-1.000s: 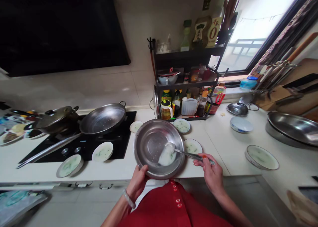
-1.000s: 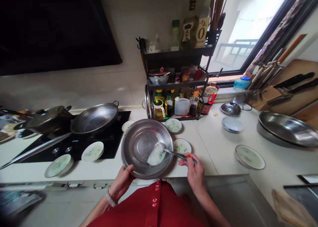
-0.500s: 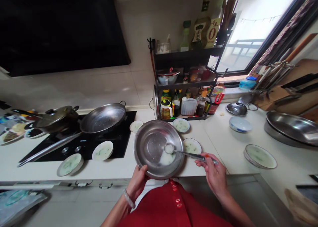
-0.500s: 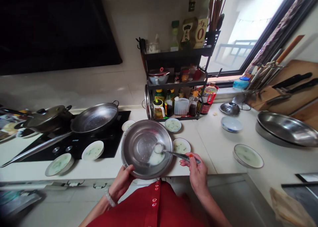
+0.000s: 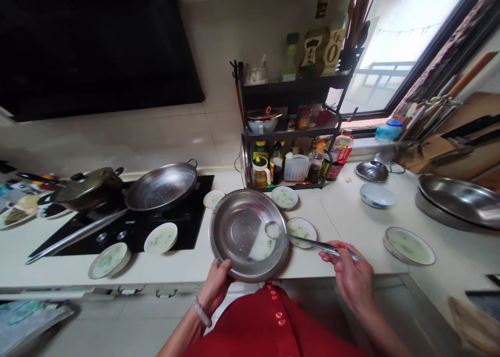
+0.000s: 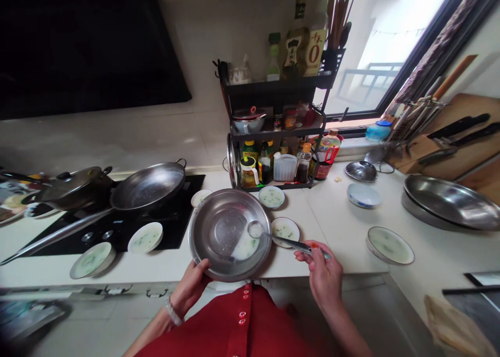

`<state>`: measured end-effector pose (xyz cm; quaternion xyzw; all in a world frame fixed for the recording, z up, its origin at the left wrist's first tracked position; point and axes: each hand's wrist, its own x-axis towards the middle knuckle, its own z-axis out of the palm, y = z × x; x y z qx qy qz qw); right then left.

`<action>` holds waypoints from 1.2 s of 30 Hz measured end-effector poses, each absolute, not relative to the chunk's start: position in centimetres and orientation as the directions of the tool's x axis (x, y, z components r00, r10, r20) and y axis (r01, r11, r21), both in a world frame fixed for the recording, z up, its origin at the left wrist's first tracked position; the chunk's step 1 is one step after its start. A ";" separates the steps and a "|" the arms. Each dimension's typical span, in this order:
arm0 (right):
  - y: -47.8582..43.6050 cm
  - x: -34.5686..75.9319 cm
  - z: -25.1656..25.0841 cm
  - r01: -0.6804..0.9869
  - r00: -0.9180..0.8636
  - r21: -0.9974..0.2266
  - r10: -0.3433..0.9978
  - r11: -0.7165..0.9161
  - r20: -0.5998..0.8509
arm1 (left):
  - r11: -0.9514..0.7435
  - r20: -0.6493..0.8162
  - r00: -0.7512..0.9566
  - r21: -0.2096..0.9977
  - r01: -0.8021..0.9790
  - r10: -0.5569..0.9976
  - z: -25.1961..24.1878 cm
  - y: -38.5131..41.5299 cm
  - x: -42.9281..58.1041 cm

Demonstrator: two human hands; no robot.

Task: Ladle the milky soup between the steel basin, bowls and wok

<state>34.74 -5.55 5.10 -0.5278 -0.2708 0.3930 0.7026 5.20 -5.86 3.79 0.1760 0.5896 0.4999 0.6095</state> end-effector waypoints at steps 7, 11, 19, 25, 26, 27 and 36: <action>-5.9 37.5 6.2 -0.176 0.629 -0.971 0.777 0.162 0.016 | 0.441 -0.548 -0.195 0.800 -0.408 0.813 3.7 -5.6 5.1; -6.6 39.1 5.9 -0.091 0.658 -0.990 0.752 0.105 0.020 | 0.443 -0.551 -0.192 0.797 -0.412 0.812 3.8 -5.5 5.1; -8.7 39.9 3.1 0.525 0.316 -0.820 0.841 0.230 0.438 | 0.441 -0.556 -0.206 0.794 -0.418 0.806 3.8 -5.3 5.1; -9.0 39.9 2.6 0.591 0.197 -0.721 0.801 0.362 0.565 | 0.443 -0.550 -0.190 0.797 -0.409 0.813 3.4 -5.3 4.9; -9.0 40.0 2.7 0.579 0.235 -0.746 0.808 0.331 0.541 | 0.442 -0.547 -0.189 0.799 -0.407 0.815 3.3 -5.3 4.9; -9.0 40.1 2.8 0.556 0.292 -0.782 0.814 0.283 0.502 | 0.440 -0.545 -0.189 0.800 -0.406 0.817 3.2 -5.3 4.9; -7.5 37.9 4.6 0.025 0.599 -0.987 0.788 0.160 0.143 | 0.442 -0.541 -0.200 0.811 -0.384 0.817 3.7 -5.5 5.2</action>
